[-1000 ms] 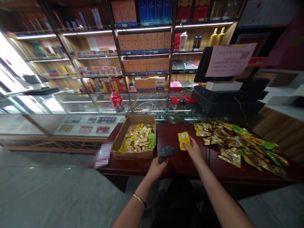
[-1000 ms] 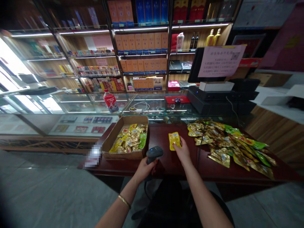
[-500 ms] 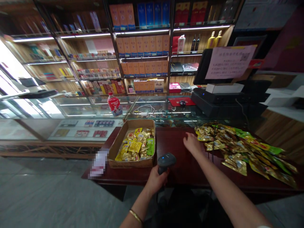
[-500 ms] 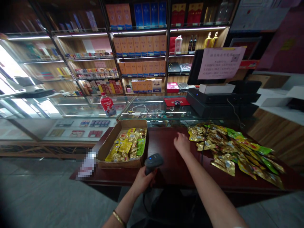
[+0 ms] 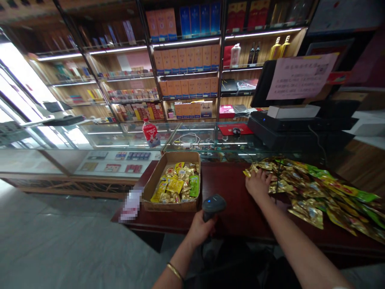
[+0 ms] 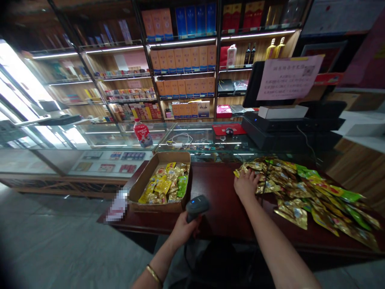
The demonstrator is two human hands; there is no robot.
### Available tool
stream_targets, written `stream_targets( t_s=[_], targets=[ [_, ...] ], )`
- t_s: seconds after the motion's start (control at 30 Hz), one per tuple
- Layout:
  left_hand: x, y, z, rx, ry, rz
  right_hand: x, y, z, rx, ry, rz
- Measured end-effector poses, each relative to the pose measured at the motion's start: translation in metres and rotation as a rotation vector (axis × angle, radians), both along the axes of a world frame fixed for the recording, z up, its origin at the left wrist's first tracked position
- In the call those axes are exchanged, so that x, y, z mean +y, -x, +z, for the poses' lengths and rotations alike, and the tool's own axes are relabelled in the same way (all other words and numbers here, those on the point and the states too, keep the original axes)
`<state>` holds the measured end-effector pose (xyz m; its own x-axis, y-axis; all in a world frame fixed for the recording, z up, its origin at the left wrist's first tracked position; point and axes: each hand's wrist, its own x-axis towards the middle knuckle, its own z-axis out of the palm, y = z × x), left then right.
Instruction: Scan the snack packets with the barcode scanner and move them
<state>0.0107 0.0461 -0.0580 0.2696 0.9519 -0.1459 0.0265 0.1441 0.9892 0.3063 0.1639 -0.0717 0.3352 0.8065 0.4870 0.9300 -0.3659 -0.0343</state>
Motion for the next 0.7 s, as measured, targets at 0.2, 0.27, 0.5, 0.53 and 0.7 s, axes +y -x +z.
stream_targets(
  t_s=[0.2, 0.27, 0.5, 0.53, 0.7],
  targets=[
    [-0.002, -0.001, 0.005, 0.018, 0.005, -0.014, -0.067, 0.039, -0.016, 0.164, -0.086, 0.192],
    [-0.002, -0.002, 0.006, 0.017, 0.014, -0.003, -0.084, 0.045, -0.020, 0.241, -0.088, 0.244],
    [-0.003, -0.004, 0.010, 0.017, -0.008, 0.002, -0.106, 0.063, -0.017, 0.278, -0.084, 0.237],
    [-0.003, -0.004, 0.010, 0.021, -0.011, 0.003, -0.106, 0.065, -0.016, 0.264, -0.058, 0.239],
    [-0.002, -0.003, 0.007, 0.027, -0.015, -0.008, -0.110, 0.071, -0.010, 0.209, 0.033, 0.329]
  ],
)
